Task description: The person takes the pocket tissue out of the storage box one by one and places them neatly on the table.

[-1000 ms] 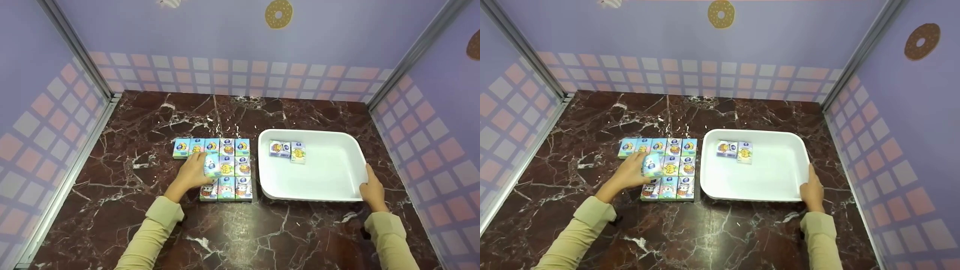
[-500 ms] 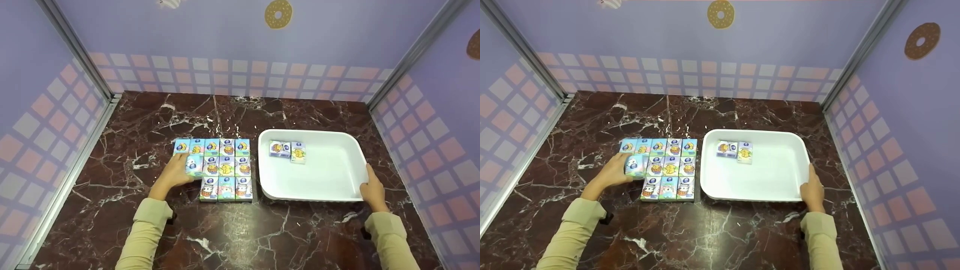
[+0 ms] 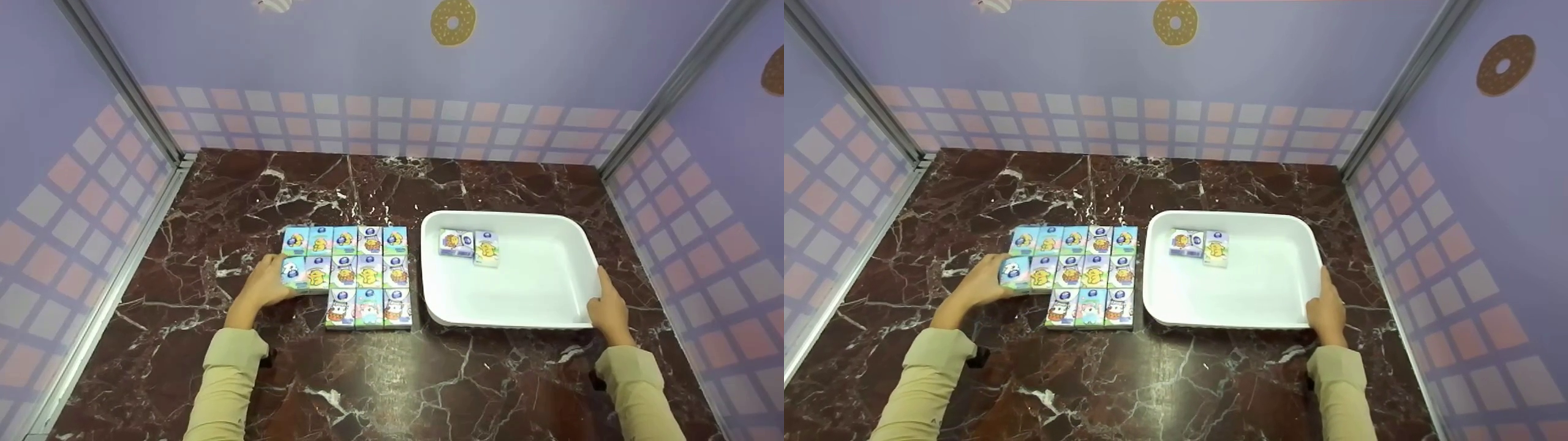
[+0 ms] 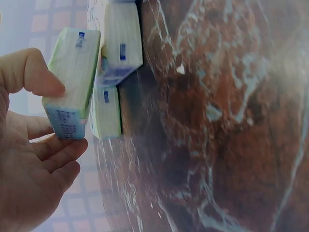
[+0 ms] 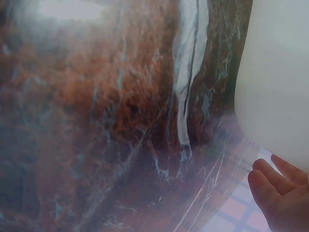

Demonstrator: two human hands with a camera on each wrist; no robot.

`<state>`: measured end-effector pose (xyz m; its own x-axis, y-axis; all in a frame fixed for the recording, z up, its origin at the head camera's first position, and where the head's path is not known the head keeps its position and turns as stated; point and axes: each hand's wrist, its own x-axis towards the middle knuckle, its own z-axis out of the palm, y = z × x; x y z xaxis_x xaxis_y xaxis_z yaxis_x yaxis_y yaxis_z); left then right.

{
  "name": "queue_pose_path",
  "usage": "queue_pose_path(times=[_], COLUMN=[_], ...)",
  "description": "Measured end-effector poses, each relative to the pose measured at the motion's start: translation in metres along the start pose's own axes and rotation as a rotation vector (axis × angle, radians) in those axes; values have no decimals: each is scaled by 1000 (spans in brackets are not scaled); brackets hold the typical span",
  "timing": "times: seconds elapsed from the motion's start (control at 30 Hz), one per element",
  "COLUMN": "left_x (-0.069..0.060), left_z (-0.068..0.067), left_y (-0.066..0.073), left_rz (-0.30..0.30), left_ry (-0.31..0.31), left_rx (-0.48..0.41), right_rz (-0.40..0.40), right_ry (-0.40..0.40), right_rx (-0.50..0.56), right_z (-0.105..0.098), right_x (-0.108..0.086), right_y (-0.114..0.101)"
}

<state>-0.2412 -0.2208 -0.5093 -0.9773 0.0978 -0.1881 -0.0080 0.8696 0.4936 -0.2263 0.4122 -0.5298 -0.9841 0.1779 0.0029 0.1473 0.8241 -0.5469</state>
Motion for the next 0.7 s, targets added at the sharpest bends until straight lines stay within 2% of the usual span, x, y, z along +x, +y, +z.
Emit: queue_pose_path(times=[0.27, 0.7], left_x=[-2, -3], left_z=[-1, 12], left_y=[-10, -16], left_rz=[-21, -43], left_ry=[-34, -71], left_rx=[12, 8], right_rz=[16, 17], right_ry=[-4, -19], right_rx=[-12, -15], right_z=[0, 1], right_x=[1, 2], right_y=[0, 1])
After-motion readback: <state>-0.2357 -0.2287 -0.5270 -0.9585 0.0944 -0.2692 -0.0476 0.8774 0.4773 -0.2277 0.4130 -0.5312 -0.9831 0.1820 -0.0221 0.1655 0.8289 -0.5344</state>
